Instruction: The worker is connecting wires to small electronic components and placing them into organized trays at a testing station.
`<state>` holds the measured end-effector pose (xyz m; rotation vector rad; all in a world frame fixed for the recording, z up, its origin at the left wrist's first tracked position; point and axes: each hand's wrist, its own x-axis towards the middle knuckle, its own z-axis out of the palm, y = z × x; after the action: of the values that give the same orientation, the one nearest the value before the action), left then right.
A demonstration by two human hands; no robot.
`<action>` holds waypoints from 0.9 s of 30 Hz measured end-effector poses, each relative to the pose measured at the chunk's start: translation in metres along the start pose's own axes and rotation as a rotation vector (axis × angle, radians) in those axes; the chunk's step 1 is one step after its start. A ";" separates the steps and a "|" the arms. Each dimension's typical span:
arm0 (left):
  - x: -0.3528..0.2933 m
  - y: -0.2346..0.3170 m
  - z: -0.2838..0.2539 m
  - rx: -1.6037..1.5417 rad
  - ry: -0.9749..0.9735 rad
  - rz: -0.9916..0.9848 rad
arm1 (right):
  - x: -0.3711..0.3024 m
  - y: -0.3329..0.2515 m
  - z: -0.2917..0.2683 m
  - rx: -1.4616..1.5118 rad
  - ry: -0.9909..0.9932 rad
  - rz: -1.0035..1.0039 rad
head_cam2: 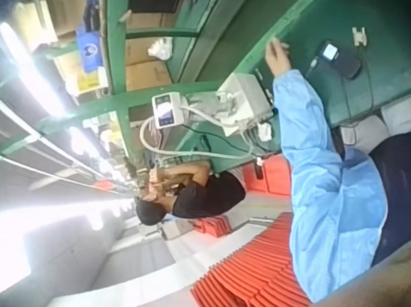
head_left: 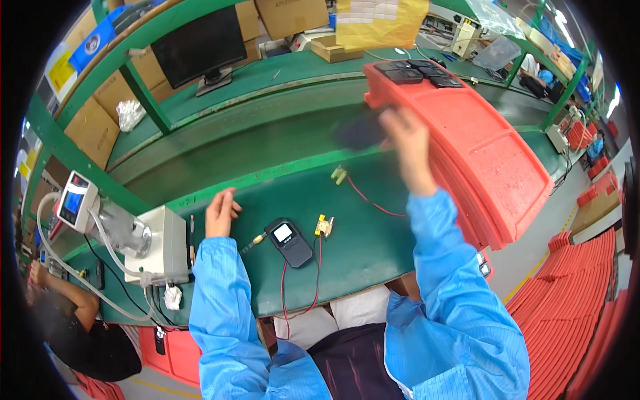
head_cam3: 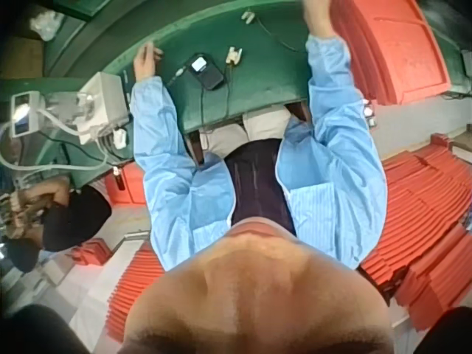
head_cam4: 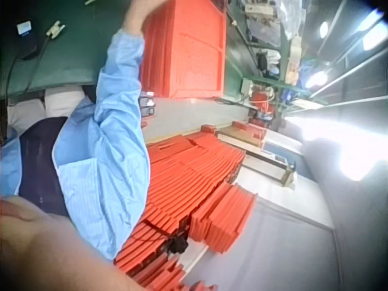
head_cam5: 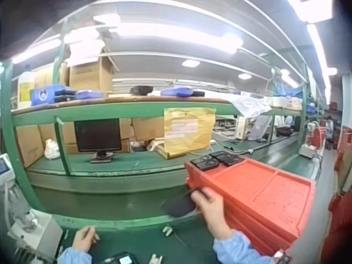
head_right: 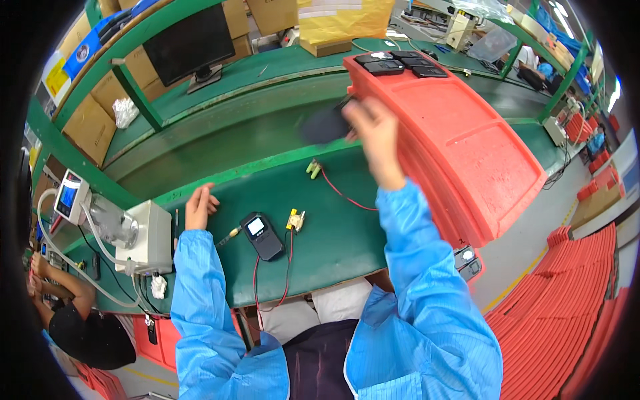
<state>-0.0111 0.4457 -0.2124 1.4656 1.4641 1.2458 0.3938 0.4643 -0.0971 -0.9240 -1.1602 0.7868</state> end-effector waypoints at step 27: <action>-0.021 -0.006 0.001 0.535 -0.260 0.165 | 0.172 0.115 -0.071 -1.643 0.169 -0.215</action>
<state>-0.0094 0.4255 -0.2212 2.0481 1.5894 0.7360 0.4968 0.6517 -0.1420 -2.0441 -1.6289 -0.6504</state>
